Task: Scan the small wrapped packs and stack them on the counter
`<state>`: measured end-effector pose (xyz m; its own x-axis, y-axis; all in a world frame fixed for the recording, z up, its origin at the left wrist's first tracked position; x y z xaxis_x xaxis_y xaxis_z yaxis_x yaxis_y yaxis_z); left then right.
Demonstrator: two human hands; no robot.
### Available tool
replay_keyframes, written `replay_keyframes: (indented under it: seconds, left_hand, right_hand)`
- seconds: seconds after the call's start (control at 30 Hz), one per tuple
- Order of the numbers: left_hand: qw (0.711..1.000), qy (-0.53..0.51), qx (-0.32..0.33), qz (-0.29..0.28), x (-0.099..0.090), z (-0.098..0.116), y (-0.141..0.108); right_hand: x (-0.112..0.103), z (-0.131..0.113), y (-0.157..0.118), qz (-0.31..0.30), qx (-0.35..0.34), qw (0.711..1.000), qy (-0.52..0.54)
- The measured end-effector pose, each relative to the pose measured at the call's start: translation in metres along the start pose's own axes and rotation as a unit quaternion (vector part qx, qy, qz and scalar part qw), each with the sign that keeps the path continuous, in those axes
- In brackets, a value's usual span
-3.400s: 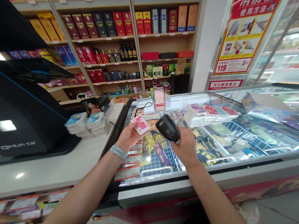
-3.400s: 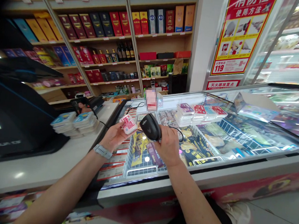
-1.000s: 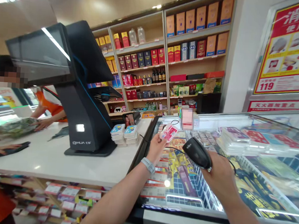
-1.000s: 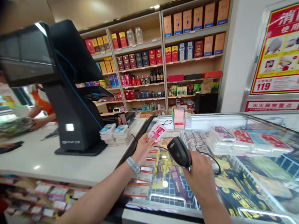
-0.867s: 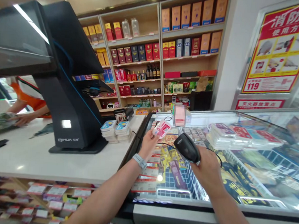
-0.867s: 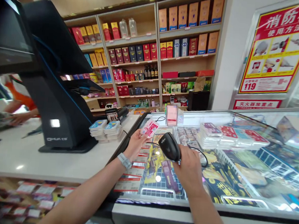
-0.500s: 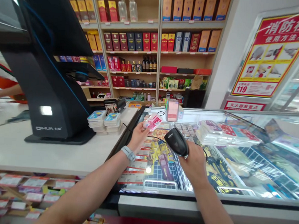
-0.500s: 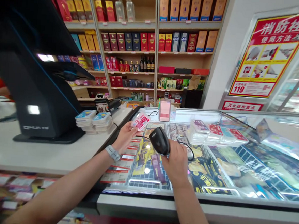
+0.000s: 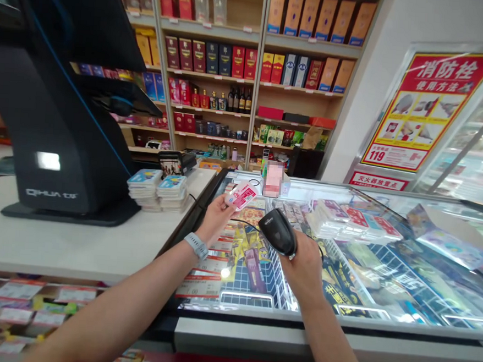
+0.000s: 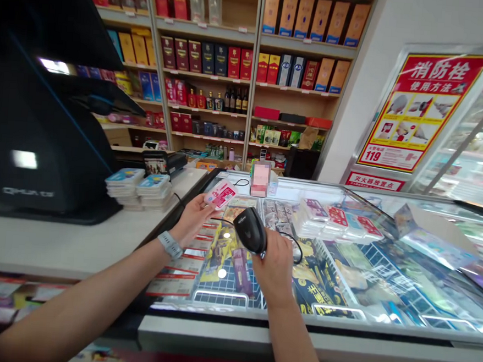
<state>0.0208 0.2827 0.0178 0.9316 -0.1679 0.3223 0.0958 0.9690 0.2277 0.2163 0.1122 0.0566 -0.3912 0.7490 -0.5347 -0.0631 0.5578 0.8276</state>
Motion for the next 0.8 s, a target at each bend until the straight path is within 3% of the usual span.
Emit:
replay_keyframes:
  seconds: [0.8]
  left_hand:
    - [1.000,0.006,0.001,-0.003,0.0003,-0.0031,0.0002]
  right_hand:
    - [0.0015,-0.0001,-0.0002,-0.007,-0.001,1.000,-0.001]
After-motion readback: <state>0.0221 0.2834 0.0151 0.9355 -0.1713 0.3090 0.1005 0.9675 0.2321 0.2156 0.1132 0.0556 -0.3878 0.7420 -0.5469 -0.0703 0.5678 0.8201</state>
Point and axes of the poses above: each hand's wrist, its own y-axis towards the middle knuckle, its own x-axis out of the palm, z = x × y, the point moved 10 cm from there along y, towards the middle knuckle, and after that the axes turned 4 degrees about -x, right-handed, at the moved point
